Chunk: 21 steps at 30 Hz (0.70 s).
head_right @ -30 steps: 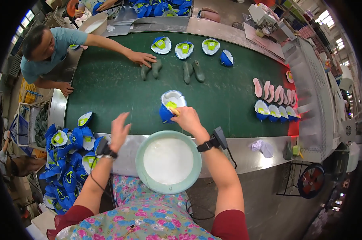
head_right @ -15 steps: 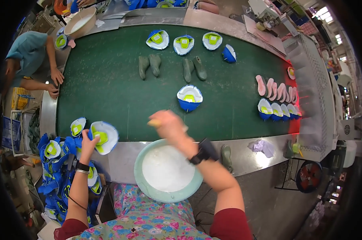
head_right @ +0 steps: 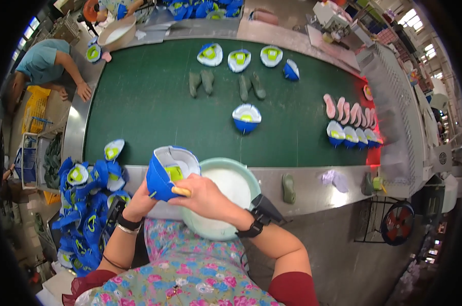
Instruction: Apply adhesive to the interior edges of blue shoe uppers using a brush and a bowl of glue.
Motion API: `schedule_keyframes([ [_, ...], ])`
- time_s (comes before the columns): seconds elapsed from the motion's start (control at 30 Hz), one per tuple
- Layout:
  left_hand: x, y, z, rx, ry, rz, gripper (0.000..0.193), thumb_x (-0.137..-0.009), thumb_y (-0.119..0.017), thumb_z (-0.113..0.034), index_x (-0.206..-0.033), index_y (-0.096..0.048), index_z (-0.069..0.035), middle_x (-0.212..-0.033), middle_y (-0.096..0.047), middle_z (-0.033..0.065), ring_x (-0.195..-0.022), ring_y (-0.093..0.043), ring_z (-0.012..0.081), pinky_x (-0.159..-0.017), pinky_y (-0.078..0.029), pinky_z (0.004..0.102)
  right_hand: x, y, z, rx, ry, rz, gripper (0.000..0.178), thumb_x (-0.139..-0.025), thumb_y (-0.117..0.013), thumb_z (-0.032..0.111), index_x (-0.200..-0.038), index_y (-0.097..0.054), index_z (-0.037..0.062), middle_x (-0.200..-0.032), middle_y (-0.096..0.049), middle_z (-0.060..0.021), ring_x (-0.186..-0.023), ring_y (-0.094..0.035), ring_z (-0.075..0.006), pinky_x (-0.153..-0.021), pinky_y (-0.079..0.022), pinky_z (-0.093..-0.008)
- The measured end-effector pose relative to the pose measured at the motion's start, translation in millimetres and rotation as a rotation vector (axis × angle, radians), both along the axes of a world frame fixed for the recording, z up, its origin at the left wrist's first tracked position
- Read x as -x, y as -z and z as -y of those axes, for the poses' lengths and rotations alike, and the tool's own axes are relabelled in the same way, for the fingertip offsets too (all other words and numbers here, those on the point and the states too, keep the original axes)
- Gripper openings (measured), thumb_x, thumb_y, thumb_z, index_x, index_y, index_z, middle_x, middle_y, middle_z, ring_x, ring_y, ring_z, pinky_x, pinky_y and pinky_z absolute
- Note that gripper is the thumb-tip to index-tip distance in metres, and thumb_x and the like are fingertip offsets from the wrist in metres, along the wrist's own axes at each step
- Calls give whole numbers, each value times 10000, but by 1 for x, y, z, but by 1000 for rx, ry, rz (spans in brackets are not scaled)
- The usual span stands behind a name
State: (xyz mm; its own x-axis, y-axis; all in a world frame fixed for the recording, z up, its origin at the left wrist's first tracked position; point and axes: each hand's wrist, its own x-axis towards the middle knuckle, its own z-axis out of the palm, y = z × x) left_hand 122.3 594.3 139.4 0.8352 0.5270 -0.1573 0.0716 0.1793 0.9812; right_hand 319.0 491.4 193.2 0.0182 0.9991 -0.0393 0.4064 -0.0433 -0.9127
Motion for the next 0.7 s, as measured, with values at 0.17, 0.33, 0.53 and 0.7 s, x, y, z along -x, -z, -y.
schedule_keyframes([
  [0.17, 26, -24, 48, 77, -140, 17, 745, -874, -556, 29, -1492, -164, -107, -1460, -330, 86, -1319, -364, 199, -1095, -310, 352, 14, -9, 39, 64, -211, -179, 194, -813, -713, 167, -972, -694, 56, -984, -681, -89, -797, -591, -247, -756, -486, -356],
  [0.33, 95, 5, 120, 290, -29, -182, 399, -880, -587, -3, -1265, -500, -64, -1231, -569, 64, -1155, -525, 160, -998, -424, 330, -12, 67, 97, 172, 448, 103, 177, -886, -612, 183, -920, -715, 44, -975, -685, -82, -936, -590, -202, -816, -478, -322],
  [0.53, 88, -14, 115, 292, 210, -410, 397, -887, -595, -43, -1277, -526, -70, -1210, -587, 78, -1130, -549, 172, -951, -466, 322, 5, 157, 140, 293, 793, -37, 163, -773, -748, 144, -880, -715, 25, -842, -701, -136, -753, -682, -234, -675, -521, -329],
  [0.7, 85, 47, 107, 795, -73, -230, 618, -916, -475, 18, -1451, -251, -196, -1316, -473, 97, -1019, -609, 211, -746, -546, 356, 20, 187, 146, 210, 759, 153, 204, -749, -767, 142, -901, -717, 17, -857, -703, -152, -769, -692, -241, -686, -528, -322],
])
